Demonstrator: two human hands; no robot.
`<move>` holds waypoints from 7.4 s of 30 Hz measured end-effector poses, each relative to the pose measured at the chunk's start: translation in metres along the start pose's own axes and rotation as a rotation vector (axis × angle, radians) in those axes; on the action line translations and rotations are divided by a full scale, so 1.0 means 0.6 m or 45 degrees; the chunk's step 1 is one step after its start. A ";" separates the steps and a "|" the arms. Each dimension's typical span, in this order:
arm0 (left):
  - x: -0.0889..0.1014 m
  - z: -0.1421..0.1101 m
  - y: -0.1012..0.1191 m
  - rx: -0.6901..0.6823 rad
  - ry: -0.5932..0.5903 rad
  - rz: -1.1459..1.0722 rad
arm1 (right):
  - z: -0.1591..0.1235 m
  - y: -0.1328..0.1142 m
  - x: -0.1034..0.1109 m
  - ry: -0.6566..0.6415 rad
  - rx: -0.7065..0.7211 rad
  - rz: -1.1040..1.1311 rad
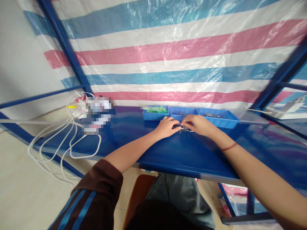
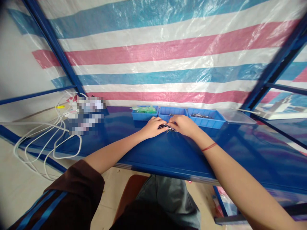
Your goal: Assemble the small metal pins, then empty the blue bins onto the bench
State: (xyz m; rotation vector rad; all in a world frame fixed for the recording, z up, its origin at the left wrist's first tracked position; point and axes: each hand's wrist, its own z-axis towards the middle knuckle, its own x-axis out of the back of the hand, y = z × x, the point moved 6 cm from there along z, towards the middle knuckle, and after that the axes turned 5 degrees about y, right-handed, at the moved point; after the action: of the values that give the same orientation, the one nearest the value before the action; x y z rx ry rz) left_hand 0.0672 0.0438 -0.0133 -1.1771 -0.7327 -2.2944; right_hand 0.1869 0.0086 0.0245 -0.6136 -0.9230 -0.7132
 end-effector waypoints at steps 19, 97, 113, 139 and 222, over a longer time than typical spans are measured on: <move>0.024 0.012 0.011 0.068 0.165 -0.697 | 0.003 -0.008 0.024 0.474 -0.372 0.509; 0.033 -0.009 0.011 0.034 -0.038 0.184 | -0.002 0.007 -0.031 -0.104 -0.155 0.048; 0.048 0.001 0.009 -0.013 0.368 -0.425 | 0.006 0.007 -0.038 0.205 -0.195 0.213; 0.042 -0.007 0.015 0.072 0.130 -0.237 | -0.022 0.062 0.083 0.603 -0.532 -0.125; 0.078 -0.003 -0.001 -0.200 0.363 0.321 | -0.008 -0.001 -0.007 -0.158 -0.218 -0.295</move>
State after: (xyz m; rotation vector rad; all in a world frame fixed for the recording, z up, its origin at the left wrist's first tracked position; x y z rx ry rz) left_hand 0.0408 0.0360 0.0244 -0.9191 -0.2863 -2.2685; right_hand 0.1869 0.0058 0.0187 -0.7150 -1.0664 -0.9769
